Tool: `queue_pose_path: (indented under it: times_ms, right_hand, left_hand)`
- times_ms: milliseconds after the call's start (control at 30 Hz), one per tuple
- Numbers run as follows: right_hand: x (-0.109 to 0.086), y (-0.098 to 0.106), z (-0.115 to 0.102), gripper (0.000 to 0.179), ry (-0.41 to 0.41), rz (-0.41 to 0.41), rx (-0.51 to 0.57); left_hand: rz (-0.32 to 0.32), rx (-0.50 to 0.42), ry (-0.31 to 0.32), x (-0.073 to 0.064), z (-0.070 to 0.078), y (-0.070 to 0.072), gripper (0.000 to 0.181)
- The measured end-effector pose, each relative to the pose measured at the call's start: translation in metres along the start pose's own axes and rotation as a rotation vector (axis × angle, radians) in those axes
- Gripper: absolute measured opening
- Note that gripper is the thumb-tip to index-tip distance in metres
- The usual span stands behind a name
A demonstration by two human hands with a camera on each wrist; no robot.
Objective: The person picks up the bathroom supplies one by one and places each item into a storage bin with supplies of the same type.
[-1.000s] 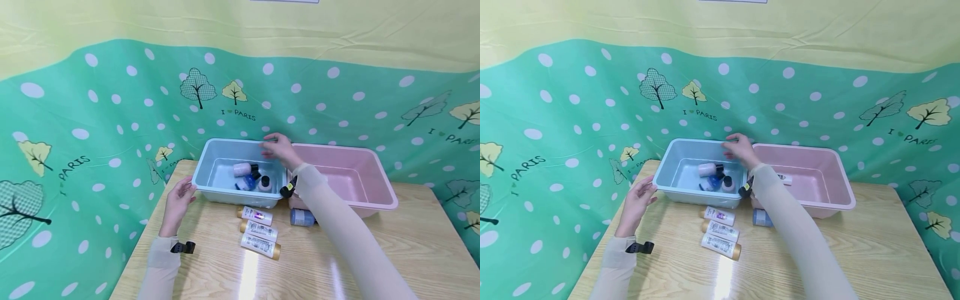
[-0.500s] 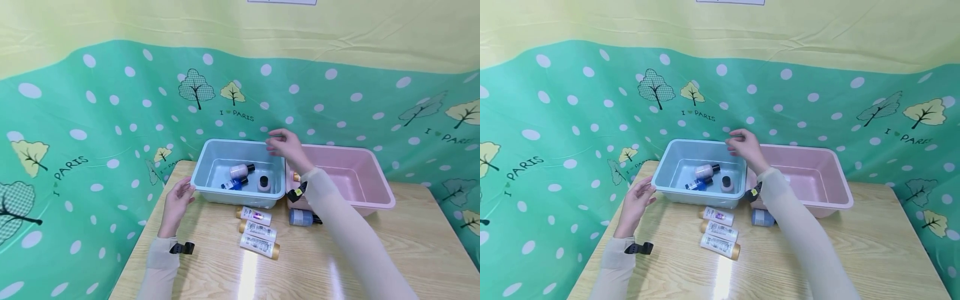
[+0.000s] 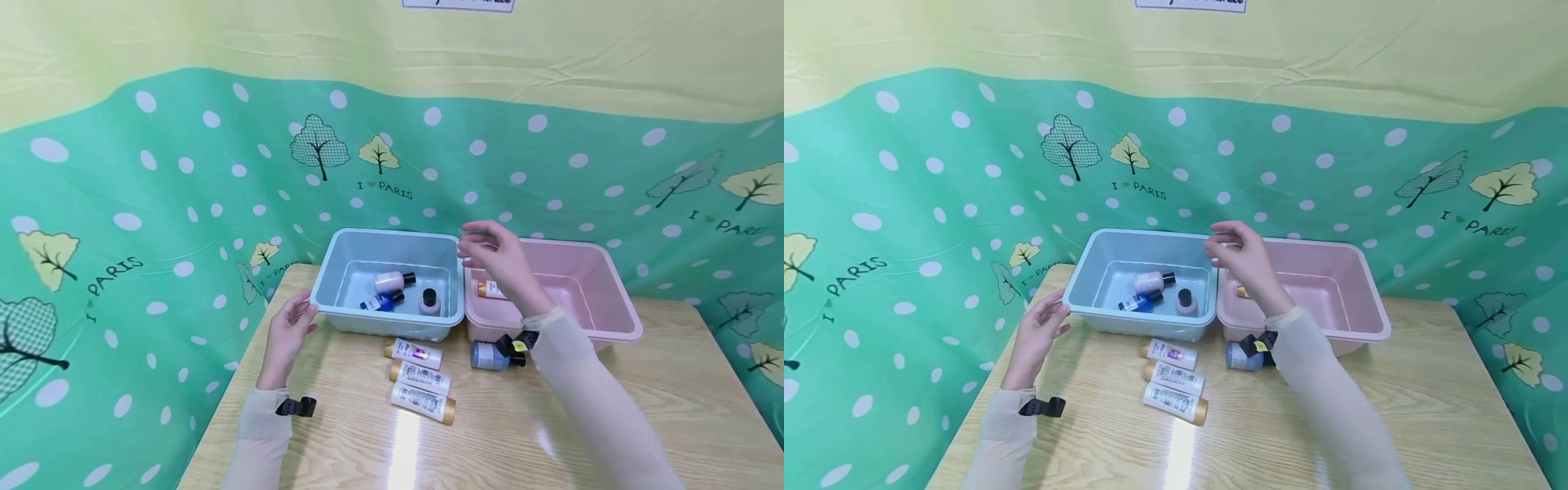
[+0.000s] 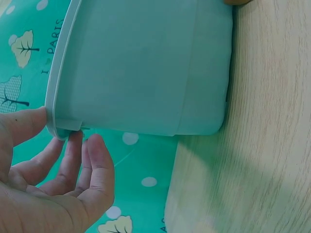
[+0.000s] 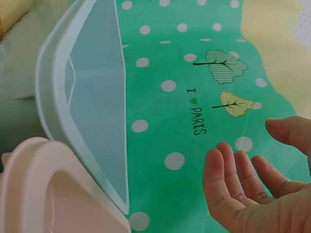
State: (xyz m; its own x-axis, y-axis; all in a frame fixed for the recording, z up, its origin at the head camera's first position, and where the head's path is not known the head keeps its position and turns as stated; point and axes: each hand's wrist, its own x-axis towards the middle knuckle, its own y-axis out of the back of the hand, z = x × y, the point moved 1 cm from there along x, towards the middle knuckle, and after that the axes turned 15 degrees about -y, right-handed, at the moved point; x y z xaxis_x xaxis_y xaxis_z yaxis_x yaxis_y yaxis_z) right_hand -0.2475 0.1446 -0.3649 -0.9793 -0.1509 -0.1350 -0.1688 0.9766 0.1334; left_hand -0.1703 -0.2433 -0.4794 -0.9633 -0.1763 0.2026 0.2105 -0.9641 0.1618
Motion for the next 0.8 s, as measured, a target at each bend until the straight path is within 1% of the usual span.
queue_pose_path:
  times_ms: [233, 433, 500, 567, 667, 800]
  right_hand:
    - [-0.03, 0.015, 0.007, 0.047, 0.03, 0.007, -0.051]
    - [-0.057, 0.028, 0.022, 0.046, 0.042, 0.071, -0.159]
    - [-0.065, 0.031, 0.028, 0.045, 0.055, 0.082, -0.169]
    - [-0.072, 0.035, 0.035, 0.043, 0.074, 0.077, -0.151]
    - [-0.083, 0.041, 0.046, 0.038, 0.088, 0.05, -0.08]
    - [-0.096, 0.048, 0.065, 0.036, 0.07, 0.005, -0.006]
  left_hand:
    - [-0.003, -0.004, -0.001, 0.0, -0.001, 0.001, 0.047]
    - [-0.001, -0.004, 0.002, 0.001, 0.0, 0.0, 0.045]
    - [-0.001, -0.003, 0.007, 0.0, 0.0, -0.001, 0.045]
    - [-0.002, -0.001, 0.011, -0.001, 0.001, -0.001, 0.045]
    - [-0.003, -0.003, 0.015, -0.001, 0.002, -0.001, 0.046]
    - [-0.005, -0.013, 0.025, -0.001, 0.0, 0.0, 0.046]
